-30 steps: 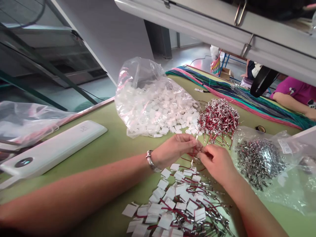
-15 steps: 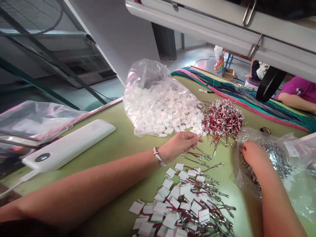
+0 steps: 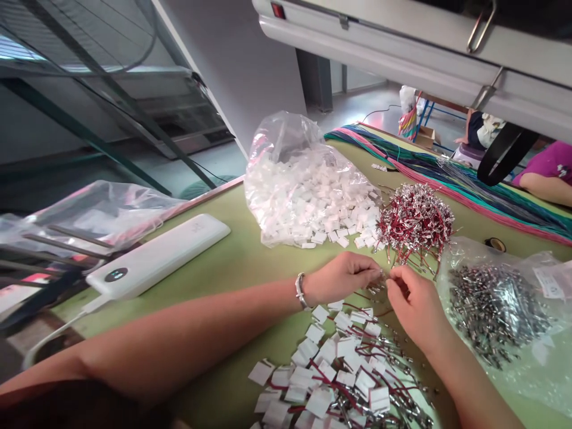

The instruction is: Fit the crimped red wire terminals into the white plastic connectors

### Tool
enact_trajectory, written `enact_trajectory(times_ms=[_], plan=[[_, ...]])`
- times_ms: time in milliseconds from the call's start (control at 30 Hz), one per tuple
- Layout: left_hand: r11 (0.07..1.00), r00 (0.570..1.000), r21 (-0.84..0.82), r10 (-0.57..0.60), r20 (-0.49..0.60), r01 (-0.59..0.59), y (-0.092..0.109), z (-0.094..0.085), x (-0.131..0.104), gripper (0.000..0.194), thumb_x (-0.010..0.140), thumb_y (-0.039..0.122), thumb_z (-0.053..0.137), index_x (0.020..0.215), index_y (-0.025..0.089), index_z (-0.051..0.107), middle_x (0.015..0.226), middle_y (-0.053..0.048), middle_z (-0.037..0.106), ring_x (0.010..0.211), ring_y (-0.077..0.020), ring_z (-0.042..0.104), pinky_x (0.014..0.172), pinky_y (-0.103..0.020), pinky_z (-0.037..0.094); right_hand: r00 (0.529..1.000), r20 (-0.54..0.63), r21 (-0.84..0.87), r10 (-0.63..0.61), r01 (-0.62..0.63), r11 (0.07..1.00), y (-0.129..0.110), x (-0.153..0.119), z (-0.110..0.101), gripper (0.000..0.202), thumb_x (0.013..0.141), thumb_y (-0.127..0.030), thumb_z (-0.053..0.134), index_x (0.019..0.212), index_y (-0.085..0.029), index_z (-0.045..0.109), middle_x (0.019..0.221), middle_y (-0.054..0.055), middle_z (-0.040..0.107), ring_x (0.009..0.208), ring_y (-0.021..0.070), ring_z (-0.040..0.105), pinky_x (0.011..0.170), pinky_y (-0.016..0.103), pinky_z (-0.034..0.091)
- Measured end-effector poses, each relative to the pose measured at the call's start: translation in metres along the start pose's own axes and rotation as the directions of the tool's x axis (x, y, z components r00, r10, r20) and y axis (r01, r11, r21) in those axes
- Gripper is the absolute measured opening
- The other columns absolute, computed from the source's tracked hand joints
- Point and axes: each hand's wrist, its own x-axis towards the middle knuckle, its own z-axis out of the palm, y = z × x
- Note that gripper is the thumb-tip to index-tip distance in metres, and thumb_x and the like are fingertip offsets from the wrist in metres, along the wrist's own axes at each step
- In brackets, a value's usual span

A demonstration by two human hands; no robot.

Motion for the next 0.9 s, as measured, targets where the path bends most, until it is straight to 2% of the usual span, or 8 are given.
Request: enact_trajectory(times_ms=[267,433,500,567,633,700,800,900], plan=[[1.000,0.999,-0.002,0.019,0.032,-0.019,-0.001,-0.002,0.000,0.027,0.086,0.030,0.046,0.067,0.015,0.057,0.060,0.003,0.050,0.057,-0.0072,0.042,0.054,-0.020,0.037,0.998,-0.025,0.142,0.053,-0.049,0.989,0.005,-0.004,0.011,0.018,0.089,-0.036,0.046,0.080,-0.021,0.053,0.058,-0.004,0.052,0.050,0.0120,0.046,0.049,0.023,0.038],[0.993,1.000,0.116,0.005,0.014,-0.007,-0.003,0.000,-0.001,0.030,0.089,0.031,0.045,0.069,0.014,0.059,0.062,0.002,0.055,0.058,-0.0077,0.047,0.054,-0.020,0.038,0.989,-0.097,0.015,-0.112,0.113,0.993,0.008,-0.001,0.009,0.014,0.087,-0.027,0.047,0.080,-0.020,0.057,0.063,-0.002,0.057,0.056,0.0123,0.050,0.056,0.024,0.038],[0.966,0.998,0.247,0.068,0.015,-0.069,-0.005,-0.001,-0.003,0.031,0.091,0.029,0.042,0.070,0.014,0.060,0.064,0.000,0.058,0.061,-0.0084,0.050,0.056,-0.021,0.039,0.986,-0.072,-0.011,-0.153,0.153,0.988,0.008,-0.001,0.006,0.015,0.087,-0.025,0.047,0.079,-0.020,0.058,0.065,-0.001,0.059,0.059,0.0126,0.051,0.059,0.024,0.039],[0.878,0.976,0.427,0.200,0.081,-0.215,-0.006,-0.004,-0.005,0.028,0.092,0.024,0.041,0.076,0.016,0.062,0.070,0.000,0.062,0.065,-0.0095,0.054,0.058,-0.022,0.039,0.993,0.034,0.024,-0.114,0.113,0.993,0.007,-0.002,0.003,0.017,0.087,-0.026,0.047,0.077,-0.020,0.059,0.065,-0.002,0.059,0.060,0.0126,0.051,0.058,0.024,0.039],[0.727,0.927,0.575,0.315,0.206,-0.375,-0.006,-0.007,-0.008,0.022,0.089,0.017,0.043,0.084,0.018,0.064,0.077,0.000,0.064,0.069,-0.0104,0.056,0.058,-0.023,0.039,0.985,0.171,0.092,-0.032,0.016,0.996,0.005,-0.004,0.001,0.020,0.086,-0.029,0.048,0.072,-0.020,0.058,0.061,-0.003,0.056,0.058,0.0124,0.049,0.054,0.023,0.038],[0.606,0.885,0.647,0.356,0.299,-0.462,-0.006,-0.009,-0.010,0.021,0.085,0.012,0.044,0.089,0.020,0.064,0.079,0.000,0.065,0.069,-0.0108,0.057,0.056,-0.024,0.038,0.968,0.247,0.156,0.041,-0.082,0.984,0.004,-0.005,0.000,0.022,0.086,-0.032,0.048,0.068,-0.020,0.057,0.059,-0.003,0.055,0.057,0.0124,0.049,0.053,0.023,0.037],[0.539,0.889,0.711,0.334,0.312,-0.452,-0.003,-0.008,-0.008,0.021,0.088,0.014,0.044,0.090,0.019,0.064,0.078,-0.001,0.064,0.069,-0.0117,0.057,0.055,-0.025,0.037,0.960,0.252,0.178,0.120,-0.168,0.970,0.010,-0.002,-0.001,0.024,0.086,-0.035,0.048,0.072,-0.020,0.060,0.059,-0.002,0.058,0.054,0.0125,0.050,0.052,0.024,0.038],[0.503,0.911,0.763,0.293,0.291,-0.406,-0.002,-0.005,-0.005,0.023,0.092,0.022,0.044,0.086,0.018,0.066,0.078,-0.003,0.064,0.072,-0.0142,0.057,0.057,-0.028,0.038,0.987,0.117,-0.006,0.114,-0.114,0.993,0.025,0.006,-0.005,0.031,0.089,-0.040,0.044,0.080,-0.020,0.066,0.067,0.002,0.063,0.060,0.0155,0.055,0.058,0.027,0.041]])
